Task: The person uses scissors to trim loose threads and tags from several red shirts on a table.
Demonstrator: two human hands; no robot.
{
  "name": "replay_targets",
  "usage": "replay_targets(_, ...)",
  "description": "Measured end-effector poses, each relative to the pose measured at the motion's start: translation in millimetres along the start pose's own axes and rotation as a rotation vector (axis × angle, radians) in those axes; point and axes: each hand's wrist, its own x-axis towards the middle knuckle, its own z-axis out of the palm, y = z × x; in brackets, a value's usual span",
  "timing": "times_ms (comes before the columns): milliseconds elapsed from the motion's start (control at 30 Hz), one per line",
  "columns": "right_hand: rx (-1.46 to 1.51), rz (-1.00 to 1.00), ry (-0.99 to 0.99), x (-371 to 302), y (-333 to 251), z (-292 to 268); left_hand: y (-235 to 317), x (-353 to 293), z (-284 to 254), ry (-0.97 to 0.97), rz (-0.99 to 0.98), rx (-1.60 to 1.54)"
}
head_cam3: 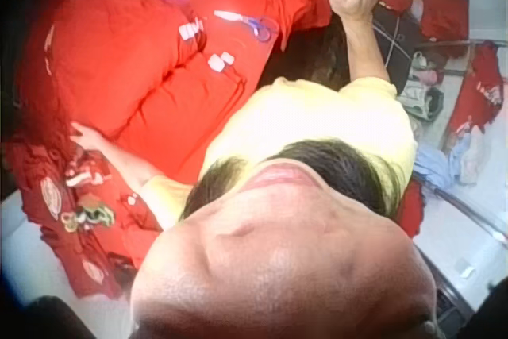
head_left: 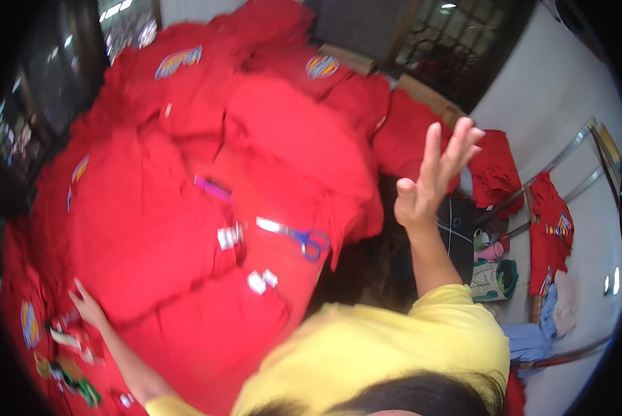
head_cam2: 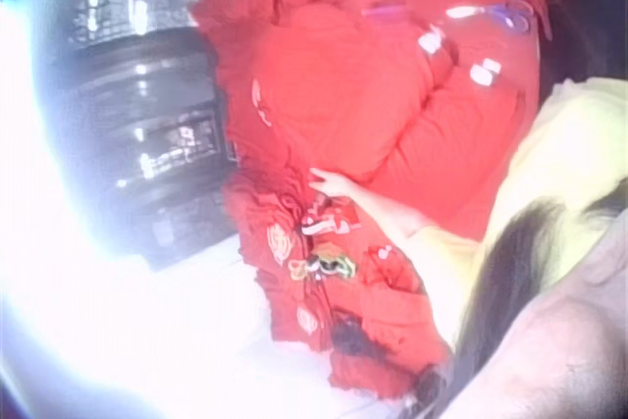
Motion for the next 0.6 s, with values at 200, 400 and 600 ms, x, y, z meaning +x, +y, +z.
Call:
replay_targets(200, 0.858, 0.136, -0.644, -95.1, -98.1, 51.7, -6.1, -54.0, -106.2, 0.196, -0.033, -0.196)
replay_targets(400, 1.128, -0.023, -0.965, -143.3, -137.6, 82.8, -16.4, -245.6, -246.8, 0.050, -0.299, -0.372)
replay_targets(600, 0.897, -0.139, -1.149, -128.1, -126.2, 146.7, 83.6, -418.8, -273.0, -0.235, -0.436, 0.265)
